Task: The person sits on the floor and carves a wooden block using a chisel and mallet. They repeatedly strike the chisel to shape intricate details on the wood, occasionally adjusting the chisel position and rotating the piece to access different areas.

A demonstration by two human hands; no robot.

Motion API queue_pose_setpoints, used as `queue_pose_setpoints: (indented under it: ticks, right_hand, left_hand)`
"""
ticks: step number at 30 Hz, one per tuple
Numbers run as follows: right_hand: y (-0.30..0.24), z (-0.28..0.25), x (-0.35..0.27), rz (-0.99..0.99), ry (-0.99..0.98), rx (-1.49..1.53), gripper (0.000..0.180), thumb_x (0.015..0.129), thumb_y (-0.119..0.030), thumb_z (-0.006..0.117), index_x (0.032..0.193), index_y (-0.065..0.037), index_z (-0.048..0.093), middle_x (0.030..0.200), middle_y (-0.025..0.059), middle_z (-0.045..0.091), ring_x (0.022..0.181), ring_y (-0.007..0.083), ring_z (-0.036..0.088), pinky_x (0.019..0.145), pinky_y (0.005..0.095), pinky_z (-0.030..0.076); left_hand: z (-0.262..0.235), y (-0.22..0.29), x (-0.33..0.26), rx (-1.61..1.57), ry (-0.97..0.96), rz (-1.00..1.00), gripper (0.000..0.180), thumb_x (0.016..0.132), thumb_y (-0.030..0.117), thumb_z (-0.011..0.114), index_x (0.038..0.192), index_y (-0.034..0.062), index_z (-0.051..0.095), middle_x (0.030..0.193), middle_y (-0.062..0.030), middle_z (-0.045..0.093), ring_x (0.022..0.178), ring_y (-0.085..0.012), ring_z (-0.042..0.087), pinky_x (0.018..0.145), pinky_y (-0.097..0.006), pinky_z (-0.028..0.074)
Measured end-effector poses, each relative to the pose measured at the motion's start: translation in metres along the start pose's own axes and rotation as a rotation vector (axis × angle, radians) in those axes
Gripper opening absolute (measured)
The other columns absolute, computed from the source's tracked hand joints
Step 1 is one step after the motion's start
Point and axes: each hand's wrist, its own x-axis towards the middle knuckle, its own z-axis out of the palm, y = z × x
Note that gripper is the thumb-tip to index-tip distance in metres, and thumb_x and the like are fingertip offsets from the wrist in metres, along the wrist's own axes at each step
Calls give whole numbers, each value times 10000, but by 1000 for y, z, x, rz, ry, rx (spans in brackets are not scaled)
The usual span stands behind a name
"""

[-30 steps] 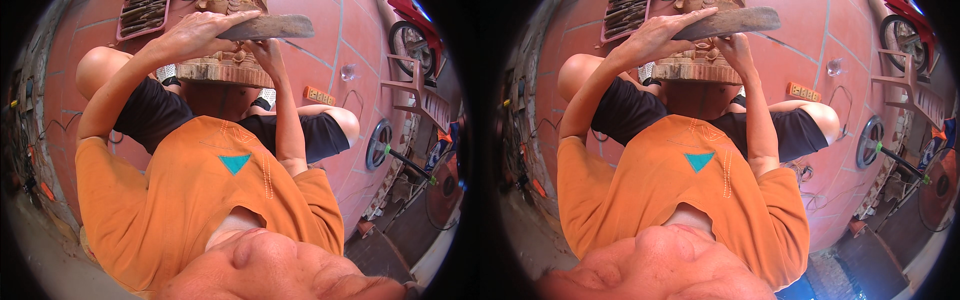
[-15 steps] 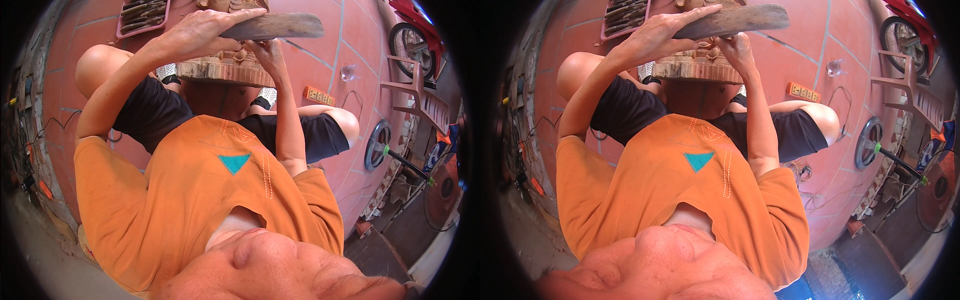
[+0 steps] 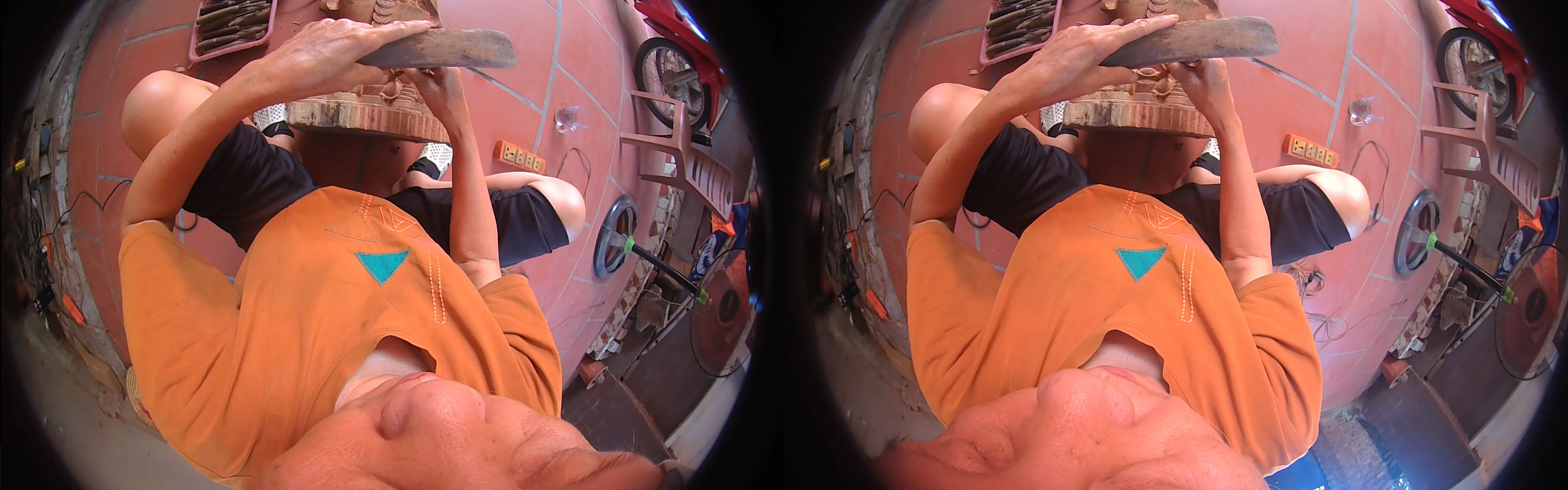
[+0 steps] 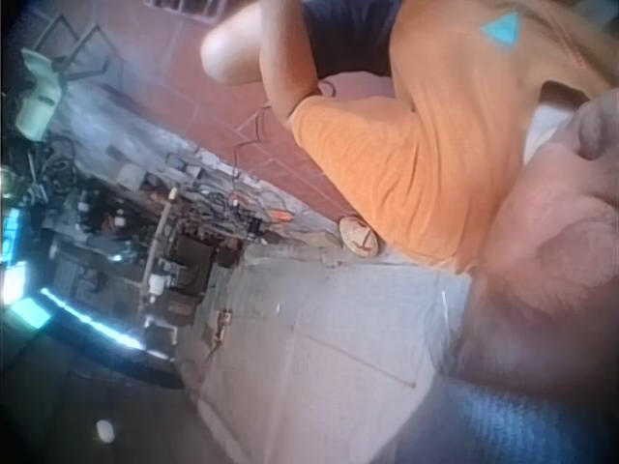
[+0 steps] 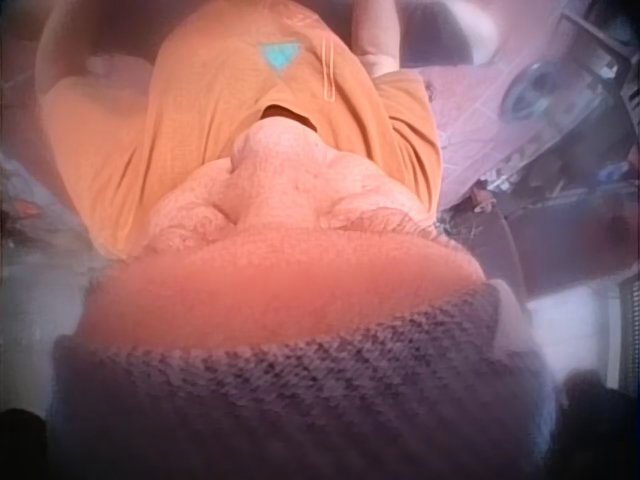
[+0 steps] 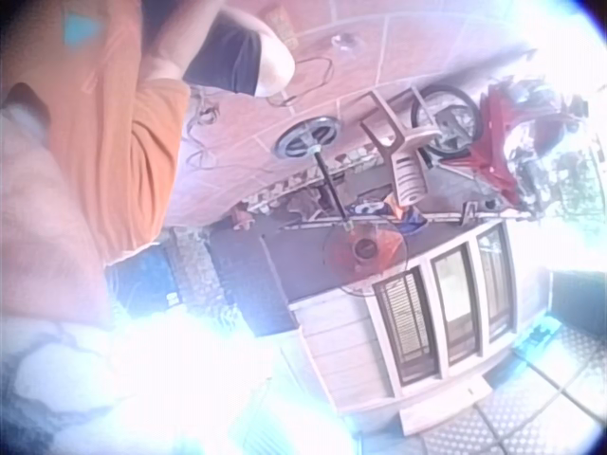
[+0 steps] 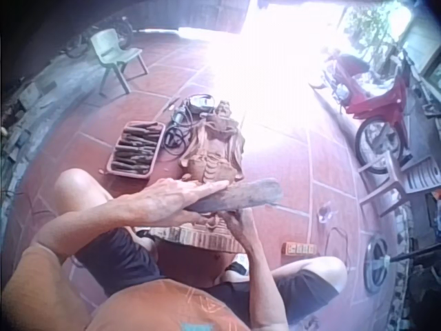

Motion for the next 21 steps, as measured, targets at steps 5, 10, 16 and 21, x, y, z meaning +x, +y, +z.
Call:
queue_pose_setpoints:
  ticks: [5,10,16,21]
  right_hand:
    - [9,-7,2,91,-75,-144,216,951,-88,687,1114,52,708,997,51,740,925,108,635,817,292,522]
    - [22,-8,1,59,-69,-198,205,942,-88,691,1106,32,718,976,64,742,910,110,637,801,290,516]
    - [9,-10,2,62,-21,-226,158,926,-80,695,1045,23,701,896,48,713,855,105,634,771,268,509]
    - [6,-23,12,200,96,-108,139,920,-75,708,1022,18,687,929,68,702,816,140,668,728,296,552]
  left_hand:
    - [4,-4,1,-51,148,113,731,879,285,727,1544,264,425,1015,-190,730,864,-364,724,801,-474,574]
    - [6,-11,4,3,114,91,738,873,296,732,1544,279,426,1047,-193,727,886,-378,720,825,-468,574]
    - [-23,-2,3,1,75,28,778,890,271,730,1560,121,365,1175,-259,674,1001,-399,694,890,-448,553]
    - [-50,1,-9,-289,77,-51,781,891,175,717,1569,68,346,1348,-292,597,1210,-362,639,1039,-408,486]
